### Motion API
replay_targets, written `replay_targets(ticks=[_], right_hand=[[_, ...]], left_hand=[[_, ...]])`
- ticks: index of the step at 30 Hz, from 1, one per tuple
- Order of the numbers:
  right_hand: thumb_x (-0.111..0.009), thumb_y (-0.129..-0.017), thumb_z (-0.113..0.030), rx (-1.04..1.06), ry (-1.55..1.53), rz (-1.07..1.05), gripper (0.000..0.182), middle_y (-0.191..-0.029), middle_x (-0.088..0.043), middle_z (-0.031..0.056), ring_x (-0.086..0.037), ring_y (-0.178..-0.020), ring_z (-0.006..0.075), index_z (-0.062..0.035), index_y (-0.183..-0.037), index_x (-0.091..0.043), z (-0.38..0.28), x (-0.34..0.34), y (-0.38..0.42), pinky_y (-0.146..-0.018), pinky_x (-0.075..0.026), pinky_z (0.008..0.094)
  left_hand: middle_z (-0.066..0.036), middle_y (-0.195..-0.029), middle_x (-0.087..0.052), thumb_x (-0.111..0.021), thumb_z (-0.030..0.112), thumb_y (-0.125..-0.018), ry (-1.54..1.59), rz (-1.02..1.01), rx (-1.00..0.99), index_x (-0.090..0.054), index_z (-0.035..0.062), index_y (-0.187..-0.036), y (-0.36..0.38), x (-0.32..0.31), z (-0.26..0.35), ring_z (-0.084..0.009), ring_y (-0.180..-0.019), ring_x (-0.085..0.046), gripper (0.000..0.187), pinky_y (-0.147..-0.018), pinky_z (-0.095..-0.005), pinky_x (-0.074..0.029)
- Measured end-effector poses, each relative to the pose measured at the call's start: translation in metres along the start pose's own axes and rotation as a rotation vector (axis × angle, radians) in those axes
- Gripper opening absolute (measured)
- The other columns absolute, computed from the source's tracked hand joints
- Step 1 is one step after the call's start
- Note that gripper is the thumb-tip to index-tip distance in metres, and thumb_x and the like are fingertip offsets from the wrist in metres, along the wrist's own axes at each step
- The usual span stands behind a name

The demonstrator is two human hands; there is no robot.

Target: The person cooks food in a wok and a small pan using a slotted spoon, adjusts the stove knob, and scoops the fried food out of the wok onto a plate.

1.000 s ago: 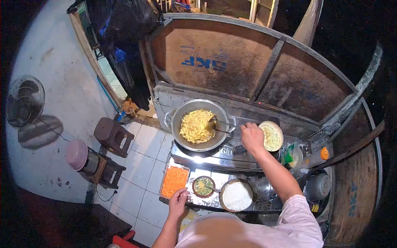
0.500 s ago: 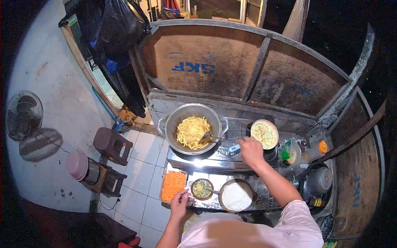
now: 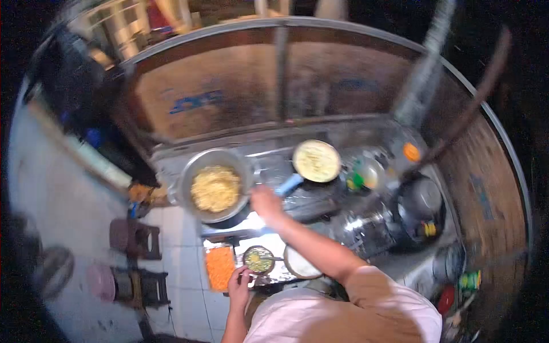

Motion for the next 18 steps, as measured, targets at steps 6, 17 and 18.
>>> replay_targets(ticks=[6, 17, 18], right_hand=[[-0.049, -0.087, -0.008, -0.007, -0.094, 0.067, 0.02, -0.093, -0.058, 0.0198, -0.062, -0.085, 0.0366, 0.0025, -0.101, -0.058, 0.009, 0.007, 0.042, -0.072, -0.053, 0.045], [-0.058, -0.086, -0.007, -0.494, -0.963, 0.248, 0.023, -0.086, -0.067, 0.014, -0.064, -0.081, 0.0226, -0.0033, -0.107, -0.066, 0.185, 0.139, 0.132, -0.075, -0.048, 0.0341], [-0.059, -0.088, -0.009, -0.491, -0.855, 0.3, 0.027, -0.096, -0.069, 0.0117, -0.064, -0.088, 0.0171, 0.0004, -0.113, -0.063, 0.217, 0.15, 0.151, -0.081, -0.049, 0.03]], left_hand=[[-0.001, -0.074, -0.058, -0.056, 0.015, -0.094, -0.238, -0.284, 0.056, -0.062, 0.003, -0.097, -0.018, -0.088, -0.036, -0.0087, -0.062, -0.052, 0.014, -0.057, -0.0244, -0.044], [-0.007, -0.113, -0.056, -0.054, 0.023, -0.093, -0.387, -0.902, 0.046, -0.053, 0.0058, -0.12, -0.137, -0.357, -0.325, -0.019, -0.107, -0.051, 0.031, -0.094, -0.0334, -0.041], [-0.007, -0.112, -0.057, -0.053, 0.025, -0.094, -0.417, -0.874, -0.05, -0.054, 0.0063, -0.119, -0.134, -0.414, -0.301, -0.0196, -0.106, -0.053, 0.031, -0.092, -0.0324, -0.043]])
Point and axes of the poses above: each hand's wrist, its own y-axis away from the middle knuckle, its own x-axis out of the back of the hand, z = x × y, the point moved 10 cm from there along -y, towards the middle knuckle
